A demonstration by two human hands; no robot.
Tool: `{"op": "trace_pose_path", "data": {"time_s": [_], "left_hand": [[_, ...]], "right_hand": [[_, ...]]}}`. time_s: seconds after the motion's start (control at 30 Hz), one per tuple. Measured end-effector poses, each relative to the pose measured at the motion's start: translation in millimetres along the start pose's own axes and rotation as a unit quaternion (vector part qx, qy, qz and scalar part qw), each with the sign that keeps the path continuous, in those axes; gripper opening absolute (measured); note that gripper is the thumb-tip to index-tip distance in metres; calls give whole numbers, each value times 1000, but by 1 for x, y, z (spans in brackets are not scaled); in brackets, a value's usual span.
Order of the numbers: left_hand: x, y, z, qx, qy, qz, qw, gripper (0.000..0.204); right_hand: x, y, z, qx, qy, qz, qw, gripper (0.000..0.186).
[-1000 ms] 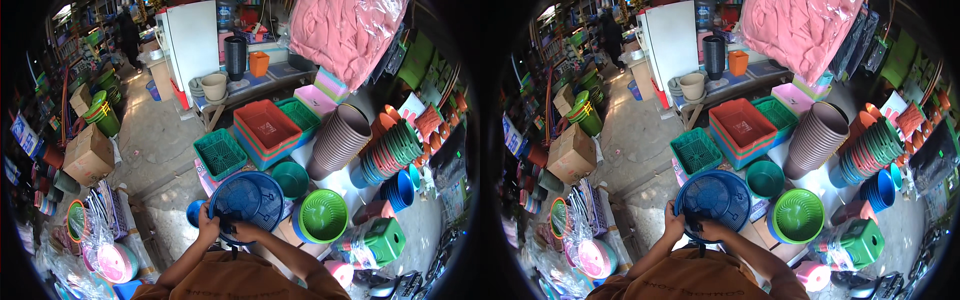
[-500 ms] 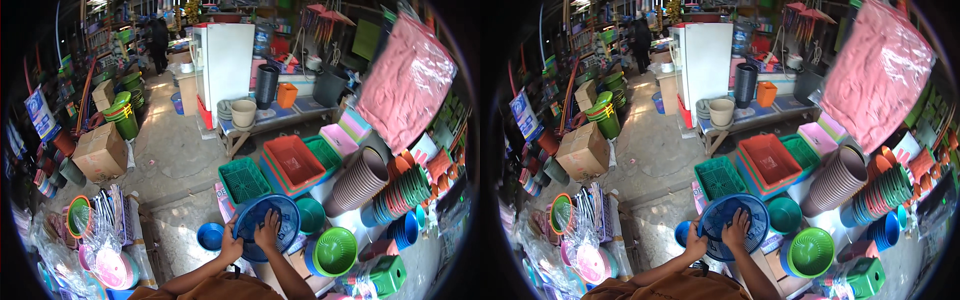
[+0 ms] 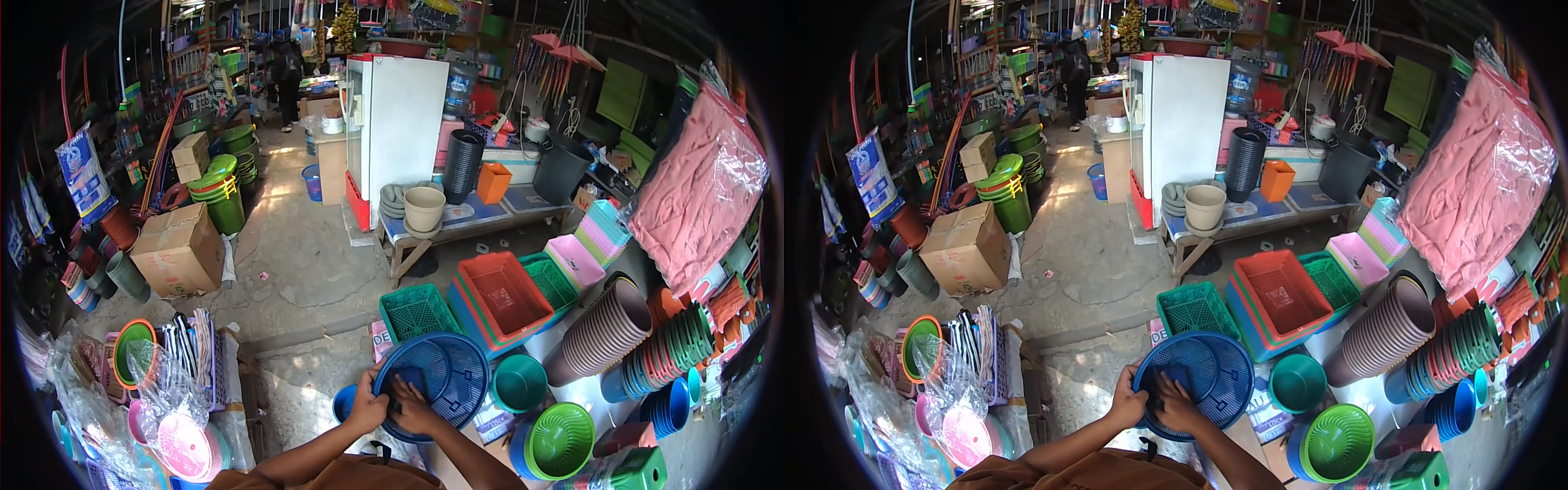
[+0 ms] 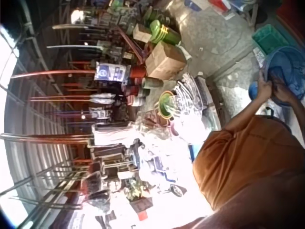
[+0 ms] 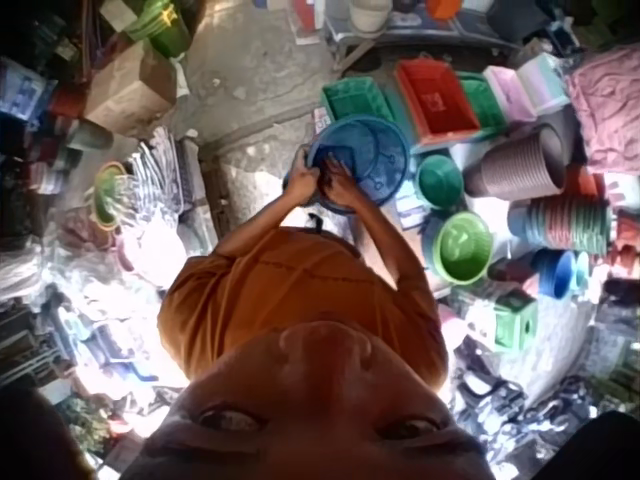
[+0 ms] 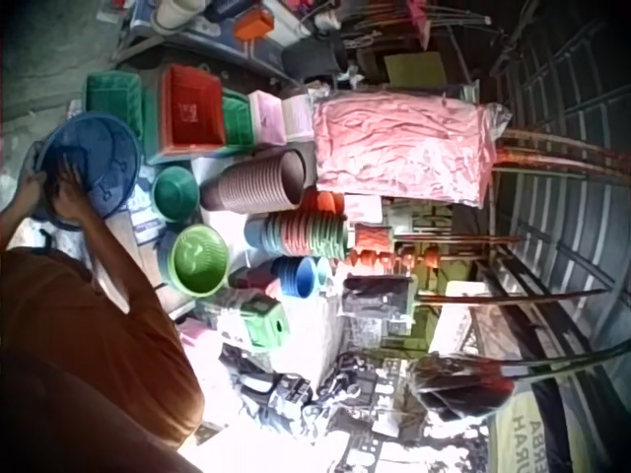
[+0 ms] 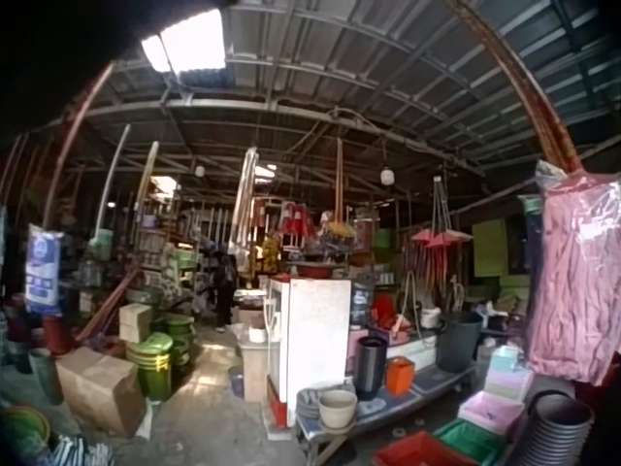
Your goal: The person picks up a cloth, then wipes down green and blue plastic colanders one at a time with the cloth.
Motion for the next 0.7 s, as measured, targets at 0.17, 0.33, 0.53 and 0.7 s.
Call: {"op": "trace_pose_path", "data": {"time_s": [0.17,0.33,0.53,0.7], "left_hand": [[-23,-14,-7,1,-23,-12,1000,44],[-23,-8,-6,1,-72,-32,997,52],[-12,-13,-16,-28,-39,-56,997,54],[-21,-9,2,3,-63,-44,997,49]], "right_hand": [[-1,8,-17,7,106,138,985,60],[-19,1,-60,57,350,31,934,68],[-53,-40,-26,180,134,-198,954,69],[-19,-66,-14,119,-76,-160,977,59]]}}
Point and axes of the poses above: each hand's wrist, its own y-axis away from the middle knuckle, its own x-axis out of the palm, z = x × y, the point moved 5 cm from there along -y, towards the middle knuckle, and after that the axes turned 4 degrees about y, right-handed, at the moved point
